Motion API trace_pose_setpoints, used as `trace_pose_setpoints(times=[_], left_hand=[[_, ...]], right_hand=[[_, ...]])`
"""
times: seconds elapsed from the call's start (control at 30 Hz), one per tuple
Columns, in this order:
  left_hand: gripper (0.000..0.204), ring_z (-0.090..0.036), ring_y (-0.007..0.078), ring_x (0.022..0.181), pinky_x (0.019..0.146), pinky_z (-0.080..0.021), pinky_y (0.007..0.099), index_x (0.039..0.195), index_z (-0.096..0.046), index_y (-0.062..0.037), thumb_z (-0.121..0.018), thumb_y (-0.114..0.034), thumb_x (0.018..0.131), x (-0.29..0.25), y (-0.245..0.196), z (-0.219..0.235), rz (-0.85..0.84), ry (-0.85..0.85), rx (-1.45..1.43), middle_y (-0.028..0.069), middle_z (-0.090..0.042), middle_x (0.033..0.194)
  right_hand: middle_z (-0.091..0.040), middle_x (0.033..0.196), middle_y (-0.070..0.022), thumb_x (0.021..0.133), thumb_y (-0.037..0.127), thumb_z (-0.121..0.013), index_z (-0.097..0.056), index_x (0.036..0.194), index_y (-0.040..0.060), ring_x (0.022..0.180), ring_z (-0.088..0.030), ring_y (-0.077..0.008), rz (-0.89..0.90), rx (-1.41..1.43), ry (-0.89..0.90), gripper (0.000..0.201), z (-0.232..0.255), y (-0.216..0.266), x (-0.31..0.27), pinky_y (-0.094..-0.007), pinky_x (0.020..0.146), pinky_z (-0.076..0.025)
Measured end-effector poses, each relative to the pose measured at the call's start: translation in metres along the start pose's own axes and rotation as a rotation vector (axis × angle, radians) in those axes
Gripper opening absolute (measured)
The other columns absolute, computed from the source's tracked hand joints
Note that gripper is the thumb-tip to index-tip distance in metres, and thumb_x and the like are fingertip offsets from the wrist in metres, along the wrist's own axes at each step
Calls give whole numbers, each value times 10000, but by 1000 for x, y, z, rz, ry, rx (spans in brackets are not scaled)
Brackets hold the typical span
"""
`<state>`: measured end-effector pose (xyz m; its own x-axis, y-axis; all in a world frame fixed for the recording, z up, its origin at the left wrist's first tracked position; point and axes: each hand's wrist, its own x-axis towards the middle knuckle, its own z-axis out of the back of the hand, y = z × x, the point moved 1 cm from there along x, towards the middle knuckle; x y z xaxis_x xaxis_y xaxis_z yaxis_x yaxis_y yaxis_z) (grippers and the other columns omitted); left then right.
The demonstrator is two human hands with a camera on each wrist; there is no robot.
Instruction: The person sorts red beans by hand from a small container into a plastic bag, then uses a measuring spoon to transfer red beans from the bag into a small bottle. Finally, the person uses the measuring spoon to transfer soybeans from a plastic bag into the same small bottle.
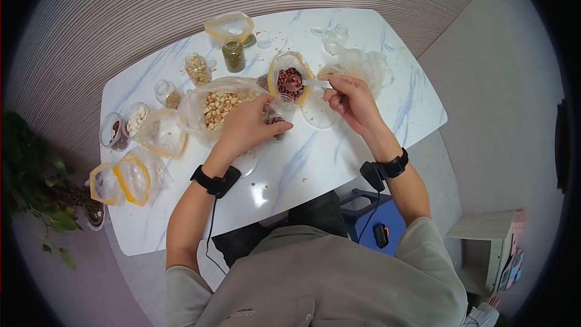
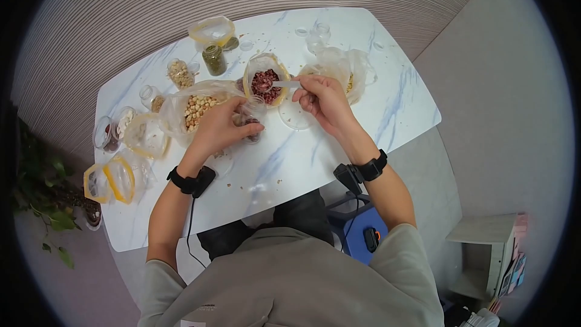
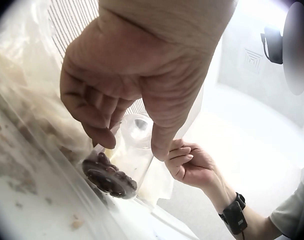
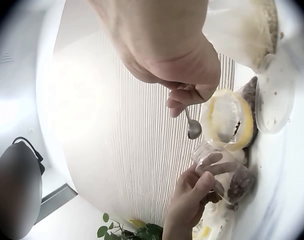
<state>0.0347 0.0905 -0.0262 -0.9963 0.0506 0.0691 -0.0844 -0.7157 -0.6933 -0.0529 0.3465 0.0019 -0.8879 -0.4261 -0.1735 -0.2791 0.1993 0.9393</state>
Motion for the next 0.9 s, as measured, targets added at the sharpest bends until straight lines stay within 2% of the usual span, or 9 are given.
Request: trace_pose_setpoints(times=[0.1, 0.2, 0.3, 0.4, 0.43, 0.53, 0.63, 0.73, 0.9], left_hand=[[778, -738, 304, 972, 860, -568, 389, 1280, -676, -5, -902, -513, 736, 0, -1, 0, 3, -2, 13, 162, -759, 1077], [753, -741, 320, 945, 826, -568, 415, 1239, -685, -20, -875, -547, 736, 1, 4, -3, -29, -38, 5, 163, -759, 1012], [742, -741, 333, 936, 810, -568, 428, 1222, -690, -29, -859, -564, 737, 0, 5, -5, -49, -59, -12, 166, -759, 982], [744, -740, 339, 938, 810, -568, 429, 1226, -693, -32, -855, -568, 737, 0, 2, -2, -49, -52, 4, 169, -759, 987], [744, -739, 341, 938, 810, -568, 429, 1227, -694, -33, -854, -570, 737, 0, 1, -2, -49, -47, 15, 170, -759, 989], [749, -737, 345, 932, 806, -567, 431, 1228, -694, -35, -849, -578, 735, -1, 3, -3, -76, -89, 17, 168, -758, 978], [758, -737, 342, 923, 798, -566, 432, 1231, -693, -33, -852, -580, 731, -1, 3, -3, -83, -88, 18, 163, -758, 965], [762, -737, 340, 913, 791, -565, 433, 1232, -692, -30, -856, -576, 727, 0, 0, -1, -58, -40, 37, 159, -755, 953], [760, -737, 340, 902, 781, -564, 434, 1228, -688, -29, -858, -575, 727, -1, 3, -1, -62, -38, 1, 156, -753, 944]], right_hand=[[-728, 783, -76, 1071, 184, -587, -688, 1169, -11, 614, -575, -76, 64, -79, 40, 241, -8, -2, -9, -221, 556, -431], [-754, 853, -70, 1087, 220, -576, -693, 1172, -35, 635, -578, -72, 178, -292, 57, 294, -13, -9, -17, -255, 601, -478], [-721, 811, -63, 1034, 126, -625, -686, 1178, -40, 634, -592, -136, 397, -616, 60, 228, -25, -17, -30, -309, 591, -479], [-651, 766, -91, 927, 3, -672, -685, 1188, -21, 650, -609, -237, 1099, -1272, 204, 262, -23, -24, -37, -370, 601, -486], [-583, 748, -120, 832, -58, -699, -689, 1193, 11, 671, -607, -306, 1151, -1305, 210, 368, -29, -23, -41, -404, 610, -490], [-633, 767, -139, 884, -39, -676, -704, 1182, 14, 689, -635, -317, 1099, -1196, 36, 304, -26, -25, -38, -413, 630, -502], [-687, 811, -182, 943, 20, -643, -714, 1149, -12, 733, -671, -353, 809, -1063, -77, 220, -28, -21, -14, -436, 667, -518], [-733, 830, -162, 1028, 102, -581, -715, 1172, -36, 737, -720, -292, 672, -1146, -96, 241, -26, -23, 17, -361, 695, -549], [-739, 835, -178, 1026, 144, -568, -734, 1124, -32, 738, -711, -311, 607, -1073, -70, 261, -23, -47, 59, -407, 689, -543]])
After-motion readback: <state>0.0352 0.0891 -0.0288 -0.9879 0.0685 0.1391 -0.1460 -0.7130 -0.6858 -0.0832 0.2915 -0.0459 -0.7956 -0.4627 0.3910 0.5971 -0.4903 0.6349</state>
